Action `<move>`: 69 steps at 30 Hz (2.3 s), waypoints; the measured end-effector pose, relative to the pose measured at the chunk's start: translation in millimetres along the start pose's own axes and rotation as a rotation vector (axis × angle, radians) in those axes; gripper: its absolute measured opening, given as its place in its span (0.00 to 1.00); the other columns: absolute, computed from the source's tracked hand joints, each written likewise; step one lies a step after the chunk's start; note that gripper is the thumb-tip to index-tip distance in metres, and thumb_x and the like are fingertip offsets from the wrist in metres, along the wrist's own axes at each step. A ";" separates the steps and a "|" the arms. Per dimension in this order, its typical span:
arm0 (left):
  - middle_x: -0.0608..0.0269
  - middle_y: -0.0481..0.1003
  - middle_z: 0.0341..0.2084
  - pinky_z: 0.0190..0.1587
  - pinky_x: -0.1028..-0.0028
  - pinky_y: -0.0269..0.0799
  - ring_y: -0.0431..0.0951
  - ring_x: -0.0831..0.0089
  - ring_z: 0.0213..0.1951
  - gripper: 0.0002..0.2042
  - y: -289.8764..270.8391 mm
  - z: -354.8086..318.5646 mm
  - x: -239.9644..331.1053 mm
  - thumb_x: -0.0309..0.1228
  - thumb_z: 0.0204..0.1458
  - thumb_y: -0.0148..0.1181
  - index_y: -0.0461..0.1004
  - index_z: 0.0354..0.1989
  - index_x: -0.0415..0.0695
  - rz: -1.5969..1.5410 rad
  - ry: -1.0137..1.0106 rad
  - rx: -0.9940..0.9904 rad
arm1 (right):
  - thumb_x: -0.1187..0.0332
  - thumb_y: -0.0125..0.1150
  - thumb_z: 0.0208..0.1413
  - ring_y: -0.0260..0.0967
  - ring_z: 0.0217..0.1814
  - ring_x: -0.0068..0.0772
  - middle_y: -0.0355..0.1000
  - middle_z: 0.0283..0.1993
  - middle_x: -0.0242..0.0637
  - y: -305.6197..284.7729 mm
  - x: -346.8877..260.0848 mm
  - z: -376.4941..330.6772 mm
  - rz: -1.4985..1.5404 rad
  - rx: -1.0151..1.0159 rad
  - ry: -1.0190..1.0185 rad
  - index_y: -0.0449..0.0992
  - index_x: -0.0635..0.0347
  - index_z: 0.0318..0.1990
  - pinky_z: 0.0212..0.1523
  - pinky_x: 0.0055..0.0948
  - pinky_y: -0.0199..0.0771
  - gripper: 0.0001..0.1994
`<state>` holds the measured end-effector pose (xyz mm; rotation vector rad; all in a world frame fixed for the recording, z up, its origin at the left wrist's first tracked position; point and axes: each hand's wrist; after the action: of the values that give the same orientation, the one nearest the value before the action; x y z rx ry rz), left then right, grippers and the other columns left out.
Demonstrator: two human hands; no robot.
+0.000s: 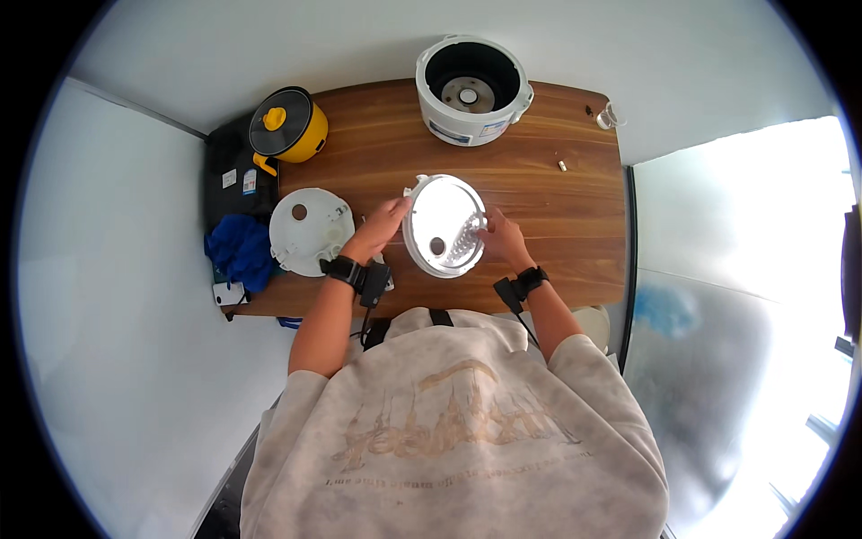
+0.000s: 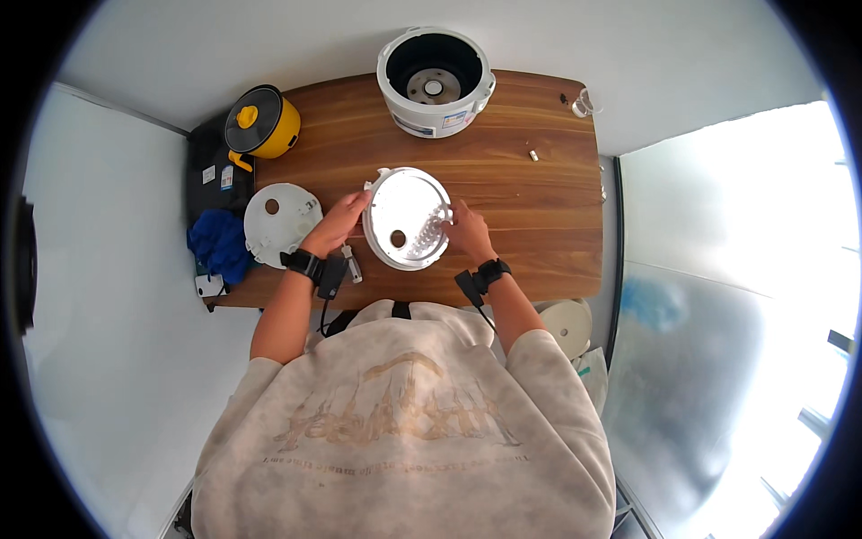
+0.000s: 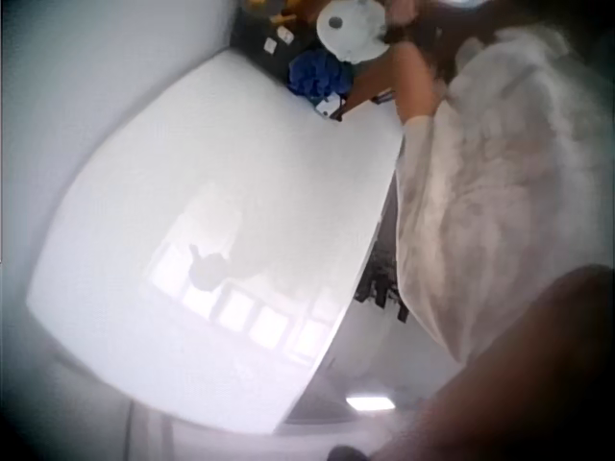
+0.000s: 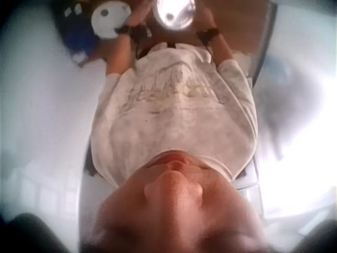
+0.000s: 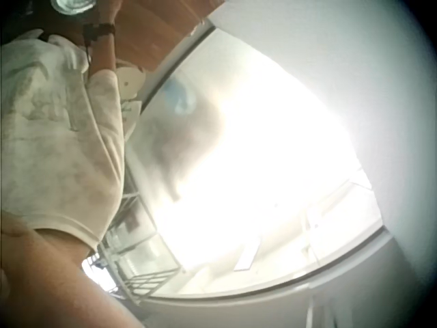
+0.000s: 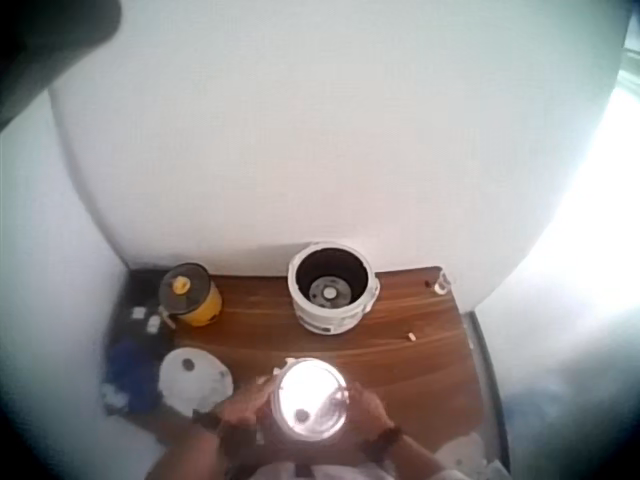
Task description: The person uses a screwdriver to remove screws from a white plastic lid and separates its components on a wooden table. They then place the disassembled parts and a small white plastic piece on the table.
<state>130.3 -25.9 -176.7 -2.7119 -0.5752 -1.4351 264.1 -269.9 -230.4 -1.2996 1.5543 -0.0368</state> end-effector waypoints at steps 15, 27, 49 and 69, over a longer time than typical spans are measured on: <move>0.51 0.70 0.54 0.62 0.75 0.57 0.68 0.67 0.56 0.30 -114.1 -194.0 42.8 0.50 0.65 0.44 0.63 0.60 0.31 0.268 0.212 0.719 | 0.50 0.59 0.53 0.75 0.46 0.53 0.77 0.40 0.51 144.0 -91.3 -2.8 -0.345 -0.397 -0.441 0.80 0.60 0.38 0.44 0.45 0.75 0.20; 0.58 0.74 0.46 0.54 0.78 0.64 0.70 0.77 0.49 0.26 -107.0 -192.3 37.7 0.47 0.65 0.47 0.68 0.57 0.33 0.191 0.190 0.530 | 0.46 0.61 0.49 0.77 0.44 0.48 0.78 0.39 0.49 156.4 -110.6 0.8 -0.367 -0.518 -0.176 0.81 0.59 0.38 0.42 0.45 0.76 0.23; 0.64 0.74 0.47 0.54 0.76 0.65 0.70 0.76 0.48 0.27 -80.6 -202.9 66.2 0.49 0.63 0.50 0.67 0.59 0.37 0.164 0.329 0.282 | 0.52 0.65 0.47 0.75 0.50 0.48 0.76 0.46 0.51 143.4 -114.1 -6.6 -0.538 -0.395 -0.273 0.80 0.56 0.43 0.48 0.44 0.77 0.20; 0.65 0.68 0.32 0.44 0.67 0.68 0.69 0.63 0.40 0.11 -48.8 -204.6 91.4 0.13 0.39 0.61 0.69 0.29 0.42 1.037 0.840 0.249 | 0.56 0.64 0.48 0.76 0.23 0.38 0.77 0.26 0.45 88.0 -70.6 -11.8 -0.028 -0.453 -0.122 0.76 0.64 0.33 0.24 0.33 0.77 0.17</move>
<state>-1.9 9.8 7.3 -1.4795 0.5671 -1.6929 184.1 -189.4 -230.2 -1.6406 1.4878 0.3910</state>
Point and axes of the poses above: each hand's wrist, its own z-axis towards the middle knuckle, its own y-axis out of the palm, x = y × z
